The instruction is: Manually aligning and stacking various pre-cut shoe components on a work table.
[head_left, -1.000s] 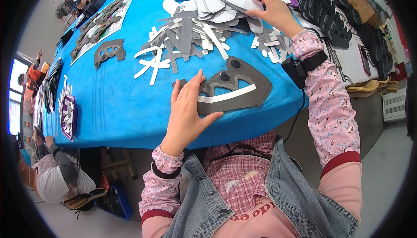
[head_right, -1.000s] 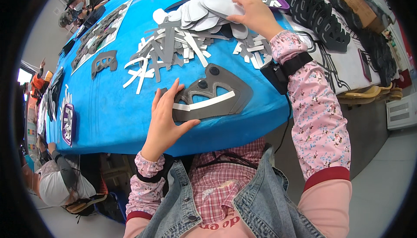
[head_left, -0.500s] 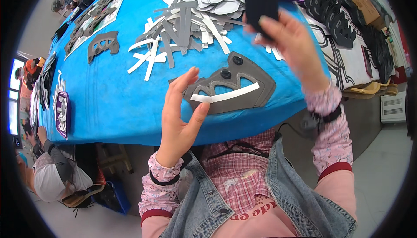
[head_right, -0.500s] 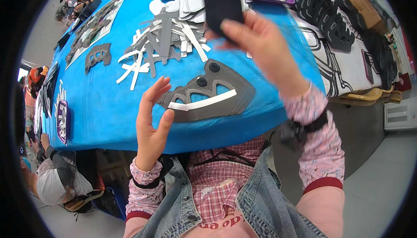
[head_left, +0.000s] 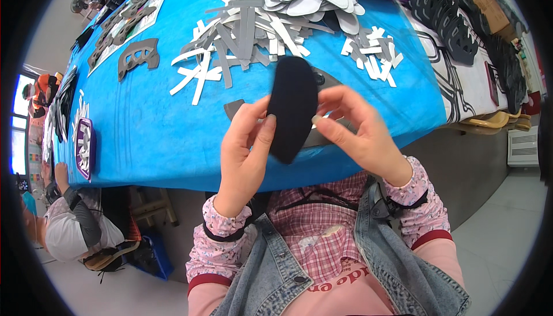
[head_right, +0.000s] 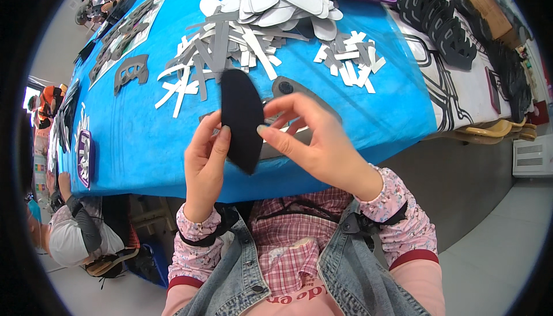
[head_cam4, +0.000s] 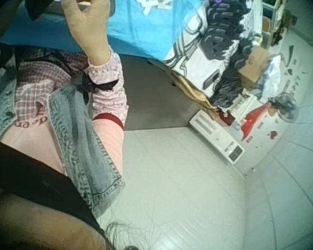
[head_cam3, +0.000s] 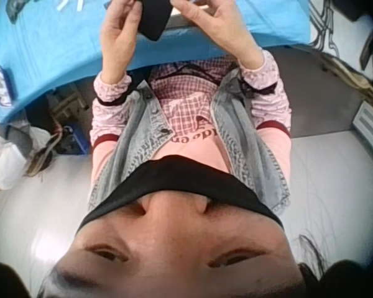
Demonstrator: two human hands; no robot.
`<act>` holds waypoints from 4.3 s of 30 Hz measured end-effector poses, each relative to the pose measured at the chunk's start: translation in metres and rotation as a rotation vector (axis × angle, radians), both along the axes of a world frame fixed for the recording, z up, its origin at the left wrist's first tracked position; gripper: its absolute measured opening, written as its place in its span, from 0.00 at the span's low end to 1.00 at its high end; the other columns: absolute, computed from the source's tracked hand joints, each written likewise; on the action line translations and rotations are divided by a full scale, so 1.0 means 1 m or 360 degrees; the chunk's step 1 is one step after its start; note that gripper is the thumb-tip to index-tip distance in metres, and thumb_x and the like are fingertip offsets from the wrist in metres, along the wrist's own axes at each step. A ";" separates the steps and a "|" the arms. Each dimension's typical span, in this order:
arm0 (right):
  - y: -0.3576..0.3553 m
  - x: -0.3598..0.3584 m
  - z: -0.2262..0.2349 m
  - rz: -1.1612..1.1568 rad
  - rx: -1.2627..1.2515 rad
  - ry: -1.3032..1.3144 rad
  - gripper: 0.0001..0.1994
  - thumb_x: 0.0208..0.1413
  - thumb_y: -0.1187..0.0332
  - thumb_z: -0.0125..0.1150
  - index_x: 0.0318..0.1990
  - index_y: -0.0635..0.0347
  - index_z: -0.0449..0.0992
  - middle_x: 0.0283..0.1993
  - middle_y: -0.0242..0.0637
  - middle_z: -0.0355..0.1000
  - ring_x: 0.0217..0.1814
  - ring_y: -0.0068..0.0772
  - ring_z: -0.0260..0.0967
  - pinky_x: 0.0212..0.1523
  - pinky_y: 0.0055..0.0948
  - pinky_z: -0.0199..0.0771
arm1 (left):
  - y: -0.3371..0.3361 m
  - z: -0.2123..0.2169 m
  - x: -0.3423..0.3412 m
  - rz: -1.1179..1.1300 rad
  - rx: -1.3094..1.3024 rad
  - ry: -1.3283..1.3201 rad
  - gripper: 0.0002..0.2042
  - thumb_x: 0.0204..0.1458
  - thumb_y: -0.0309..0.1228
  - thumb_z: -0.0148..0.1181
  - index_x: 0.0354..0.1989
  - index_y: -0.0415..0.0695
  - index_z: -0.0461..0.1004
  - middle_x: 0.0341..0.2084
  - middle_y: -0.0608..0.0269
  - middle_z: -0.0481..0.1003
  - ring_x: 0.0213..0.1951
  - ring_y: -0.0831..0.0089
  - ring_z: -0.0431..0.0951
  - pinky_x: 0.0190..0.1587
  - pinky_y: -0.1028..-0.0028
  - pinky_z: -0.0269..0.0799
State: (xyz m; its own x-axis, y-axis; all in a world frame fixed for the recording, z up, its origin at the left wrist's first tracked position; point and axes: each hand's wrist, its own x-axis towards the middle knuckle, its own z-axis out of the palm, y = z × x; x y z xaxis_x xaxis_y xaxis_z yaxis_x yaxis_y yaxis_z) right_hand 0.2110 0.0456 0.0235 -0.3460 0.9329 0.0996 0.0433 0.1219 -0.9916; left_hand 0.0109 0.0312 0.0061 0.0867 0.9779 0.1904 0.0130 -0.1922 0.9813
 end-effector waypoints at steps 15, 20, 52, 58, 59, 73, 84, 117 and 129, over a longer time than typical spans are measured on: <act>0.005 0.016 0.008 -0.0326 -0.0357 0.0768 0.20 0.60 0.72 0.58 0.57 0.66 0.60 0.33 0.35 0.72 0.28 0.24 0.73 0.28 0.21 0.75 | -0.007 0.013 -0.007 -0.0314 0.0049 -0.0210 0.33 0.52 0.33 0.65 0.65 0.40 0.58 0.61 0.51 0.62 0.62 0.64 0.63 0.61 0.67 0.62; -0.014 -0.005 -0.007 0.0119 -0.0872 0.1043 0.22 0.62 0.67 0.56 0.59 0.68 0.58 0.31 0.35 0.73 0.27 0.23 0.73 0.27 0.21 0.75 | -0.002 0.015 0.013 -0.0341 0.1077 0.0468 0.49 0.31 0.39 0.78 0.65 0.42 0.56 0.64 0.46 0.58 0.65 0.51 0.60 0.63 0.55 0.58; 0.011 0.068 -0.020 -0.0076 0.0474 -0.0585 0.18 0.43 0.73 0.71 0.45 0.61 0.80 0.30 0.34 0.75 0.29 0.27 0.69 0.31 0.24 0.68 | -0.008 -0.008 -0.039 0.0089 0.0454 0.1299 0.41 0.28 0.36 0.77 0.58 0.42 0.69 0.51 0.57 0.72 0.50 0.60 0.73 0.52 0.64 0.70; 0.003 0.067 -0.018 -0.0112 0.0489 -0.0491 0.19 0.42 0.74 0.72 0.46 0.61 0.79 0.29 0.33 0.74 0.25 0.20 0.67 0.27 0.21 0.65 | -0.002 -0.009 -0.042 -0.0093 0.0381 0.1176 0.41 0.28 0.35 0.77 0.58 0.42 0.69 0.50 0.56 0.73 0.51 0.59 0.73 0.52 0.64 0.72; 0.000 0.068 -0.017 -0.0158 0.0488 -0.0509 0.20 0.42 0.74 0.72 0.46 0.61 0.79 0.29 0.33 0.74 0.25 0.20 0.67 0.27 0.20 0.65 | -0.001 -0.009 -0.043 -0.0163 0.0380 0.1107 0.40 0.28 0.35 0.77 0.57 0.42 0.69 0.49 0.58 0.74 0.50 0.60 0.74 0.51 0.65 0.71; 0.017 0.078 -0.023 -0.0078 0.0912 -0.0916 0.20 0.37 0.67 0.74 0.42 0.58 0.80 0.32 0.29 0.74 0.36 0.33 0.70 0.39 0.30 0.67 | -0.001 -0.009 -0.029 0.0038 0.0536 0.1295 0.28 0.30 0.31 0.74 0.47 0.44 0.77 0.38 0.61 0.76 0.42 0.62 0.76 0.42 0.67 0.72; -0.006 0.074 -0.024 -0.0155 0.0881 -0.0930 0.21 0.39 0.66 0.73 0.45 0.57 0.79 0.33 0.30 0.74 0.38 0.33 0.70 0.41 0.32 0.65 | 0.003 -0.007 -0.041 -0.0149 0.0502 0.1203 0.27 0.31 0.32 0.74 0.46 0.44 0.78 0.38 0.59 0.76 0.42 0.61 0.77 0.44 0.65 0.74; -0.003 0.079 -0.026 -0.0092 0.0804 -0.0991 0.20 0.38 0.70 0.72 0.45 0.55 0.81 0.36 0.31 0.73 0.43 0.35 0.70 0.45 0.32 0.67 | -0.011 -0.004 -0.032 -0.0089 0.0378 0.1225 0.32 0.28 0.36 0.76 0.48 0.42 0.76 0.42 0.57 0.72 0.47 0.61 0.74 0.46 0.66 0.71; 0.021 0.077 -0.025 -0.0028 0.0994 -0.0925 0.20 0.40 0.71 0.71 0.46 0.55 0.80 0.36 0.32 0.72 0.43 0.34 0.69 0.47 0.35 0.69 | -0.023 -0.014 -0.020 0.0183 0.0415 0.1152 0.29 0.30 0.32 0.76 0.47 0.41 0.76 0.42 0.58 0.72 0.49 0.60 0.74 0.48 0.66 0.72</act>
State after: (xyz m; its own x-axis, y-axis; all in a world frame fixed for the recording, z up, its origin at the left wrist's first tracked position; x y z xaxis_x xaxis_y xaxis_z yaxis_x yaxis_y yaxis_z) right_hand 0.2882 0.0661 -0.0012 -0.4877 0.7715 0.4085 0.5315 0.6336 -0.5622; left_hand -0.0090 0.0084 -0.0074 0.1776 0.9198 0.3499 0.6674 -0.3739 0.6440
